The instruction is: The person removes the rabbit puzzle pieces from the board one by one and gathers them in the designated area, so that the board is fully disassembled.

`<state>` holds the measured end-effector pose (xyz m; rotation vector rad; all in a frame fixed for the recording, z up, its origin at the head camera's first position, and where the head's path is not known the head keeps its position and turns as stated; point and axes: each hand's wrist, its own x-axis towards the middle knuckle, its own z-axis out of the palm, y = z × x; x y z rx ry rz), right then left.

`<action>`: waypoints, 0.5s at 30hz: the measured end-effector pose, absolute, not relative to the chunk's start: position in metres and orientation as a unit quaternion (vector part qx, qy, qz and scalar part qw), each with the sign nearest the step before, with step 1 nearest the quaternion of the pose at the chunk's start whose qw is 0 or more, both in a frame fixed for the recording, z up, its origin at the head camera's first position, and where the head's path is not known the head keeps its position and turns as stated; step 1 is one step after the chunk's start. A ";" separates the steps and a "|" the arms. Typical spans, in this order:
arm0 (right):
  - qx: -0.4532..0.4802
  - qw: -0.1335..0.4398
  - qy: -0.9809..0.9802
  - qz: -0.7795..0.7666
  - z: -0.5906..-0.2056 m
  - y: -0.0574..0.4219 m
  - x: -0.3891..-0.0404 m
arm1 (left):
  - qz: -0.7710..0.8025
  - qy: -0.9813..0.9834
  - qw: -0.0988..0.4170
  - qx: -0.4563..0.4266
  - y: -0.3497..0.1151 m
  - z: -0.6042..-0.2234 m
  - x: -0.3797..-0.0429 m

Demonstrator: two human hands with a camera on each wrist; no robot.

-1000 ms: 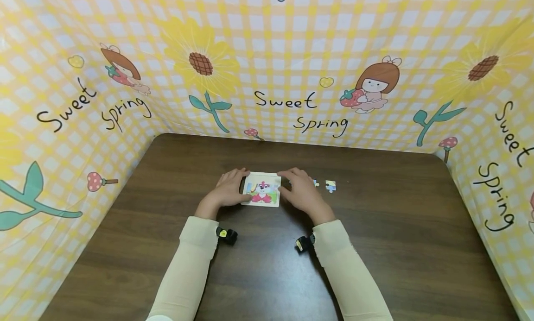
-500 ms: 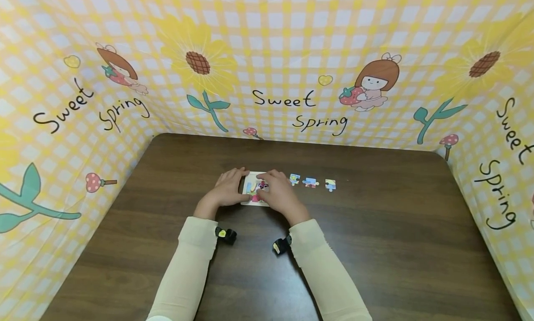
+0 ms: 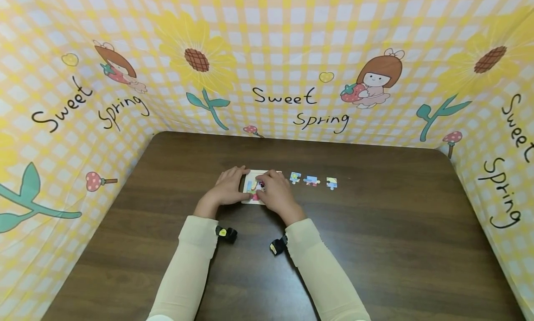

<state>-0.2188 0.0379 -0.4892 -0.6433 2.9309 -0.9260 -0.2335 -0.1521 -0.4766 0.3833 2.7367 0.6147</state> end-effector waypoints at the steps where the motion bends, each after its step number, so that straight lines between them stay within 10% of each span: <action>1: -0.205 0.001 0.934 -0.292 -0.490 0.038 -0.219 | 0.214 0.955 0.155 0.134 -0.152 -0.476 -0.233; 15: -0.212 0.005 0.933 -0.292 -0.492 0.039 -0.219 | 0.213 0.955 0.156 0.133 -0.152 -0.477 -0.234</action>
